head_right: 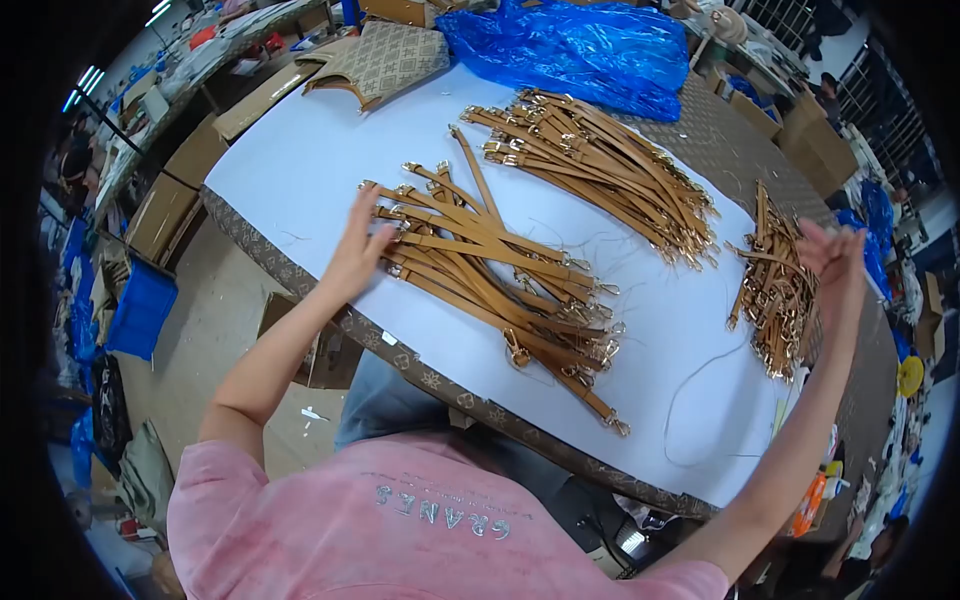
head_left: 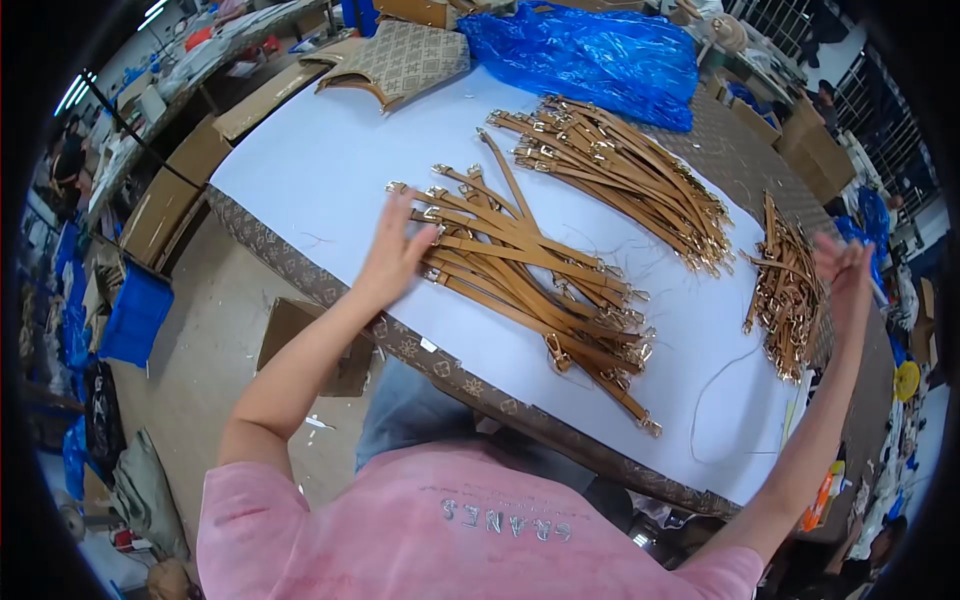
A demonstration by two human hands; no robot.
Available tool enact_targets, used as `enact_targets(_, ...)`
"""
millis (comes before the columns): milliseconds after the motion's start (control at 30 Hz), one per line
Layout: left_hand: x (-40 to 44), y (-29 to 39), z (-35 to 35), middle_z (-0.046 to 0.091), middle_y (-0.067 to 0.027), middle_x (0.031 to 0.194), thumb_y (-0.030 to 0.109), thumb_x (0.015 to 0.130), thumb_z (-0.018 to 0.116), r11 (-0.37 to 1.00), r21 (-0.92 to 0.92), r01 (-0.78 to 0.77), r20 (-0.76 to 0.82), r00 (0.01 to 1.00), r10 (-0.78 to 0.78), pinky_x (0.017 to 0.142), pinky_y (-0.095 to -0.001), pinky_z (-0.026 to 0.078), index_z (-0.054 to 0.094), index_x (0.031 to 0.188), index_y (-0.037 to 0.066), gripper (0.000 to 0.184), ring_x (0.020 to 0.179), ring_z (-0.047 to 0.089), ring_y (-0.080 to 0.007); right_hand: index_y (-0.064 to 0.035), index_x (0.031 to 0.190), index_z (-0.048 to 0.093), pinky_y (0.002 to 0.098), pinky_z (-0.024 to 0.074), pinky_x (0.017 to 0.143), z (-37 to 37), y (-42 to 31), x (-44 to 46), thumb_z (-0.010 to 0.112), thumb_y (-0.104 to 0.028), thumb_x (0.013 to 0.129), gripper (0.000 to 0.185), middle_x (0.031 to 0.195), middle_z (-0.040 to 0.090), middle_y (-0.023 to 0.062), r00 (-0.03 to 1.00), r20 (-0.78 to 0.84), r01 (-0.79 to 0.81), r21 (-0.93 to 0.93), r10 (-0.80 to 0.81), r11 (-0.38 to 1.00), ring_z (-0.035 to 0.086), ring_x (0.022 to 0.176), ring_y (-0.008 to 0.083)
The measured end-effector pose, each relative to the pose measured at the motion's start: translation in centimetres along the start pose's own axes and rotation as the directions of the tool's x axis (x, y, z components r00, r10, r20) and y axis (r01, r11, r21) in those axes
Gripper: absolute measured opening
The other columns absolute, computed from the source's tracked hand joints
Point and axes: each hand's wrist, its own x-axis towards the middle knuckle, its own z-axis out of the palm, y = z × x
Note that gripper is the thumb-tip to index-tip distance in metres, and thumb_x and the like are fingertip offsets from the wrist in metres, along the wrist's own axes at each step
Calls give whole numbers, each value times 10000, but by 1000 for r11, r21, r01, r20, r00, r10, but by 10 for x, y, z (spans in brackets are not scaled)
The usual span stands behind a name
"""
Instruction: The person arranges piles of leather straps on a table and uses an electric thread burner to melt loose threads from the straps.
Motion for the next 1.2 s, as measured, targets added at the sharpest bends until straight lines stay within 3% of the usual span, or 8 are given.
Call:
enact_targets(167,74,26,22,389,-204,1444,172,895,598,938,325,-118,-122,979,165,1082,-459,314,488,1353,96,477,1334,358,-394,-111,842,503,275,530,779,58,26,44,419,-453,1012,391,1147,646,218,919,-212,389,364,-331,847,659,890,197)
enact_targets(233,132,15,28,558,-90,1295,92,834,611,835,201,-512,273,848,454,1011,-456,370,630,1185,109,351,1258,447,-320,-106,818,503,251,502,740,99,60,52,431,-419,1018,379,1066,667,213,915,-228,402,549,-332,733,621,813,174)
enact_targets(500,212,25,39,643,-55,1095,58,796,634,466,335,-819,571,570,591,821,-388,467,666,1117,114,328,1051,575,-264,-44,849,529,315,538,811,232,132,36,421,-358,1022,374,1000,681,206,978,-42,199,-123,-205,972,663,886,196)
enact_targets(600,211,49,17,675,-64,1050,92,870,606,645,554,-526,405,848,343,750,-338,518,668,1132,87,270,984,641,-232,-25,846,543,323,537,787,248,175,16,572,-230,958,236,990,694,189,974,160,217,-443,-162,870,684,819,212)
enact_targets(700,217,41,1,679,-92,1111,132,964,532,936,-195,-294,-45,956,291,738,-305,557,644,1165,40,248,974,676,-210,-27,835,529,307,531,761,264,148,-18,656,-123,896,171,1030,690,186,956,294,185,-603,0,776,693,845,212)
enact_targets(867,201,74,-19,639,-164,1203,114,961,546,663,-746,-65,31,991,132,797,-322,582,564,1259,9,317,1034,665,-237,-43,848,495,285,528,728,267,145,-45,679,-72,871,188,1104,683,156,918,396,266,-609,-4,748,698,908,199)
enact_targets(1067,171,134,-18,645,-200,1152,12,896,591,566,-813,-137,-20,978,207,728,-316,616,373,1394,32,544,970,673,-221,-42,873,438,338,527,833,229,103,-12,663,-48,879,225,1201,622,243,947,18,306,-345,-320,887,675,995,263)
enact_targets(1200,145,181,-5,644,-200,1142,-18,882,597,442,-891,-102,-14,980,197,732,-318,617,358,1385,30,558,975,671,-220,-33,871,439,293,533,800,253,63,5,706,-44,844,269,1213,615,247,830,-7,496,-445,-557,746,686,990,300)
